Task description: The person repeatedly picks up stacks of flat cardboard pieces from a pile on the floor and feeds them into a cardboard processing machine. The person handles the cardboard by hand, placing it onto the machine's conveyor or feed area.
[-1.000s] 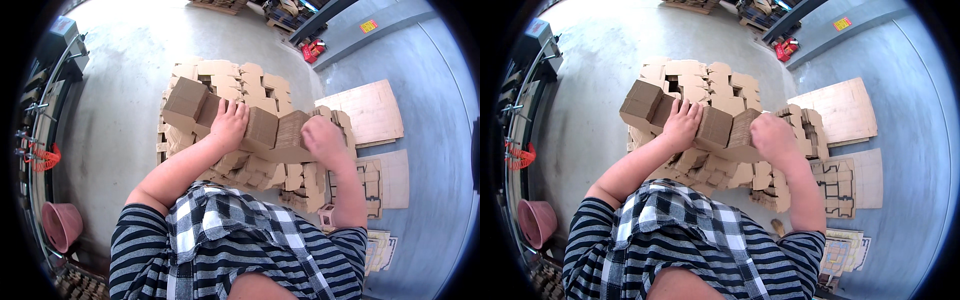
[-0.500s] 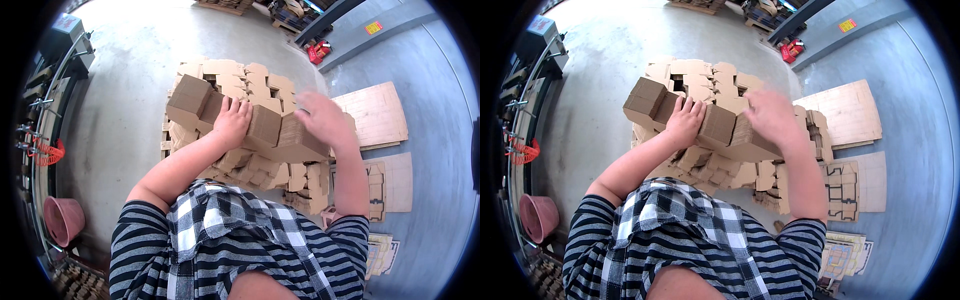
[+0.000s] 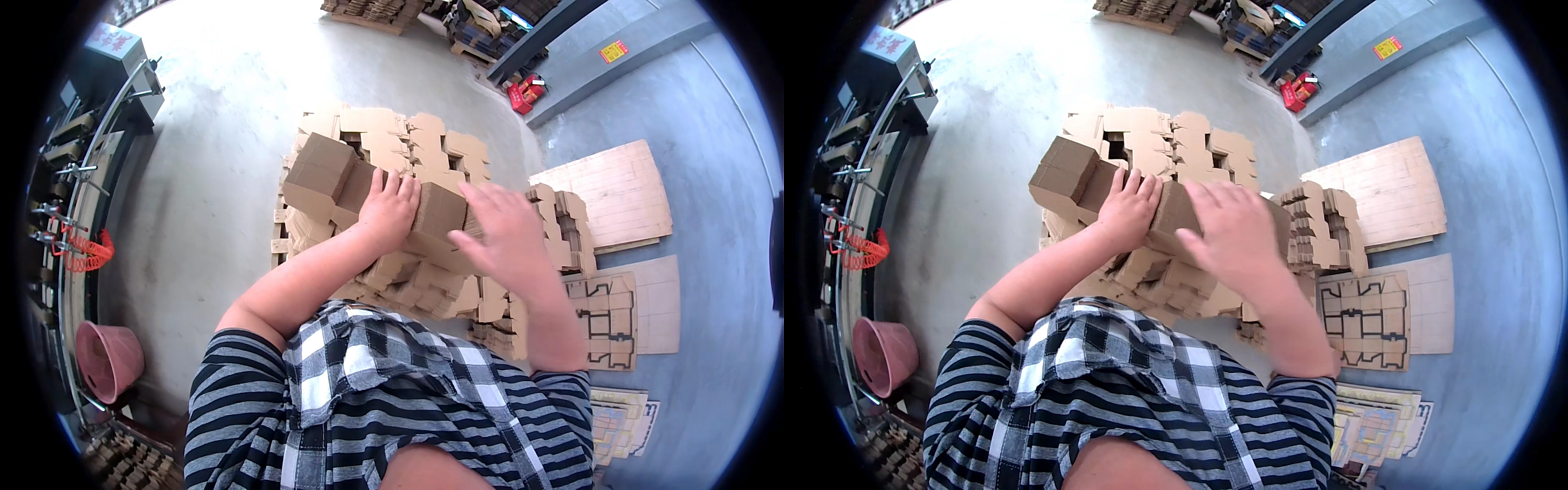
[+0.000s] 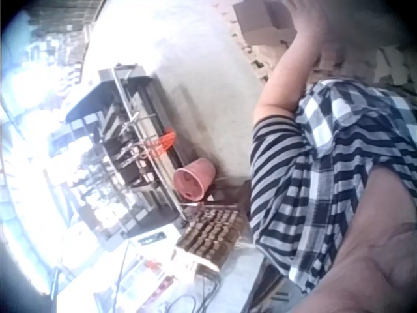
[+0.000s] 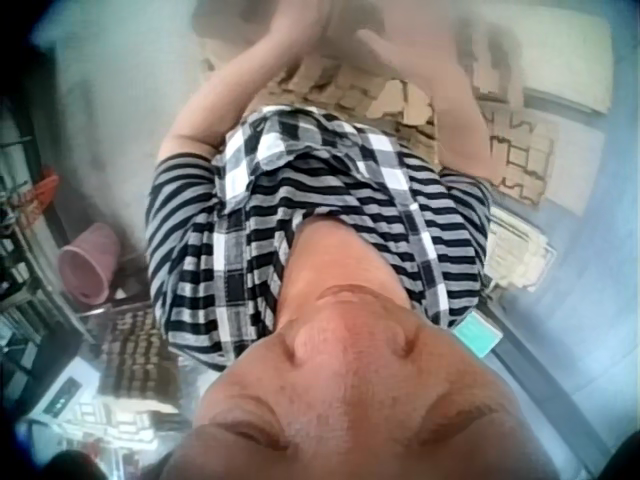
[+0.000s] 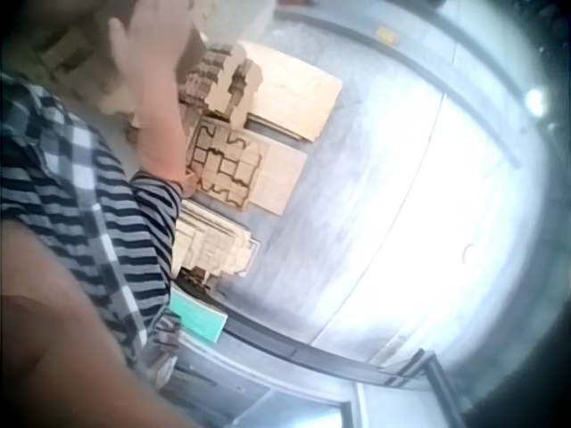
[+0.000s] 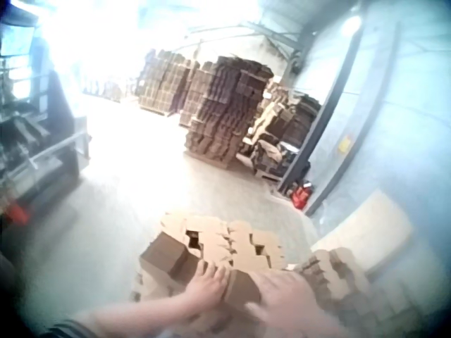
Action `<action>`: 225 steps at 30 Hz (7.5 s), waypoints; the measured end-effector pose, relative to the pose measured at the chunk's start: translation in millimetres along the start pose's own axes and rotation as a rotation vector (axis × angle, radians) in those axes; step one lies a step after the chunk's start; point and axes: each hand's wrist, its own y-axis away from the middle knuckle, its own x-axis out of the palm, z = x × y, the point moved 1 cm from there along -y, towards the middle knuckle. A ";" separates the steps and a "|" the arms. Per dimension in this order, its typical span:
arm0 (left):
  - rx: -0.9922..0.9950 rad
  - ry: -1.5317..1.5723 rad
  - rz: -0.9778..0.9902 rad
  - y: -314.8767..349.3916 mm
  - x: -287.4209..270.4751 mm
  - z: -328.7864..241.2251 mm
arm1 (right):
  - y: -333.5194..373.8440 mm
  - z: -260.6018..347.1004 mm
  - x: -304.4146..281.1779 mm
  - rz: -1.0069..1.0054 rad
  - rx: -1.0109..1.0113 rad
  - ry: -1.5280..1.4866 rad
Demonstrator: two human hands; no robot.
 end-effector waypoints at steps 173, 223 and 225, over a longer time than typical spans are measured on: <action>-1.551 1.042 -0.687 999.1 -1.9 687.7 | -724.8 1331.6 146.6 0.812 0.318 -2.153; -1.623 1.187 -0.425 967.4 -51.0 717.7 | -849.5 1241.4 96.5 0.493 0.427 -1.774; -1.548 1.225 -0.466 967.6 -53.4 719.9 | -847.7 1234.6 96.2 0.517 0.457 -1.778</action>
